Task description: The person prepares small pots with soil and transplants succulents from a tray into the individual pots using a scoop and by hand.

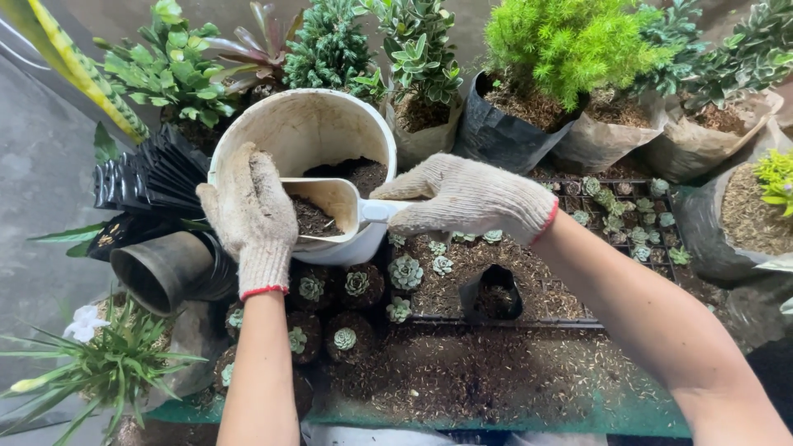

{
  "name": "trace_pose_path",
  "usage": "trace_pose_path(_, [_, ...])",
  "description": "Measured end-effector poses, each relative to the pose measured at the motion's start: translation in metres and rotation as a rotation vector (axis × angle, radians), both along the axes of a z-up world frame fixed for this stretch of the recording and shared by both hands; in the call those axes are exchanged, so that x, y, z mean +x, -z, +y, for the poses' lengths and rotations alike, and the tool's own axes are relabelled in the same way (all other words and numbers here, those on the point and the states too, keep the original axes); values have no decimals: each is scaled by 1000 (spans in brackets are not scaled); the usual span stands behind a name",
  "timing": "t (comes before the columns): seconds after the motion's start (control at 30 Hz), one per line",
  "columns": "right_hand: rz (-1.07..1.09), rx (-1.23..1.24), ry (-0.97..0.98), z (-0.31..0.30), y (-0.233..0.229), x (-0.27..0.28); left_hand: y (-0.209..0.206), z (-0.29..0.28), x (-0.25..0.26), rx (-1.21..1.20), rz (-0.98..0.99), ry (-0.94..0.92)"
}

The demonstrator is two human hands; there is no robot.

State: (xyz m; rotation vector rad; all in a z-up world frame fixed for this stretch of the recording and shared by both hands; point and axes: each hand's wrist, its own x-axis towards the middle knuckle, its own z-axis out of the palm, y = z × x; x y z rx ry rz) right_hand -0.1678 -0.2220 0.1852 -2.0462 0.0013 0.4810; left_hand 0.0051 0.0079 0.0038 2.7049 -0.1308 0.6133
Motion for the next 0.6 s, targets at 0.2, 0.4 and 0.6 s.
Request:
trace_pose_path(0.2, [12,26,99,-18,4,-25,-2,0,-3,66,68,-34])
trace_pose_path(0.4, [29,35,153,-40,6,-59,-11,-5,-5,130,122,-54])
trace_pose_path(0.6, [95,28,288,-66,-2,-110,-24,-9,-24,286,9,-43])
